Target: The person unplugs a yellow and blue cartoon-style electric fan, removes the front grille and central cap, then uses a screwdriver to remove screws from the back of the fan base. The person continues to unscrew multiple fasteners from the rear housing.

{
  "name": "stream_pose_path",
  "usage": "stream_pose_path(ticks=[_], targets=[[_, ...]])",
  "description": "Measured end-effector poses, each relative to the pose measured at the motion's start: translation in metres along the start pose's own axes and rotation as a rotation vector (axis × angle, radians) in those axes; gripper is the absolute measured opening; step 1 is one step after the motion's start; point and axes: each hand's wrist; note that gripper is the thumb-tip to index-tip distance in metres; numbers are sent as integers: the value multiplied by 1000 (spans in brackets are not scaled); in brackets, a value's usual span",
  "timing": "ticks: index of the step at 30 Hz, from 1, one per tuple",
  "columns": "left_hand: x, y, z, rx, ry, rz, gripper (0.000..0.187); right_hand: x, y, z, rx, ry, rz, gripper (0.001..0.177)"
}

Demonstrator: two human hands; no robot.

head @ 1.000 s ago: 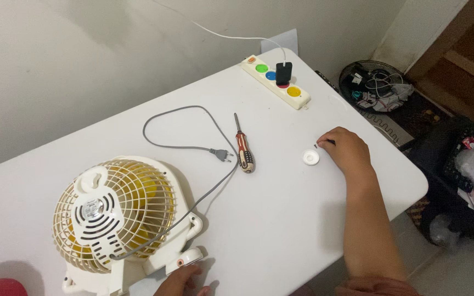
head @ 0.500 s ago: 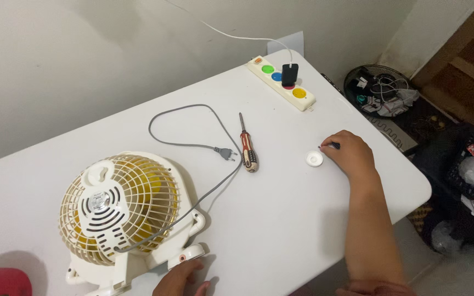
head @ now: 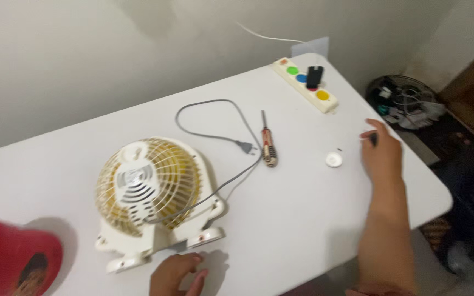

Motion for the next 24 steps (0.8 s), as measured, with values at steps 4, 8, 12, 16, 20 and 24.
stream_pose_path(ticks=[4, 8, 12, 16, 20, 24], targets=[[-19, -54, 0, -343, -154, -50, 40, -54, 33, -10, -177, -44, -742, 35], [-20, -109, -11, -347, -446, -381, 59, -111, 65, -31, -405, -258, -1078, 21], [-14, -124, -13, -184, -463, -329, 69, -105, 75, -21, -287, -202, -995, 54], [-16, -114, -8, -87, -480, -273, 58, -30, 52, 38, -33, -138, -1215, 44], [-29, -100, 2, -43, -527, -273, 42, 64, 23, 117, 206, -48, -1546, 31], [-45, -77, 1, 18, -459, -276, 43, 129, 15, 163, 438, -1, -1665, 36]])
Point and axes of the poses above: each hand's wrist, its own z-axis away from the middle knuckle, its own y-axis out of the palm, x = y × z, and after that the axes turned 3 degrees about z, right-handed
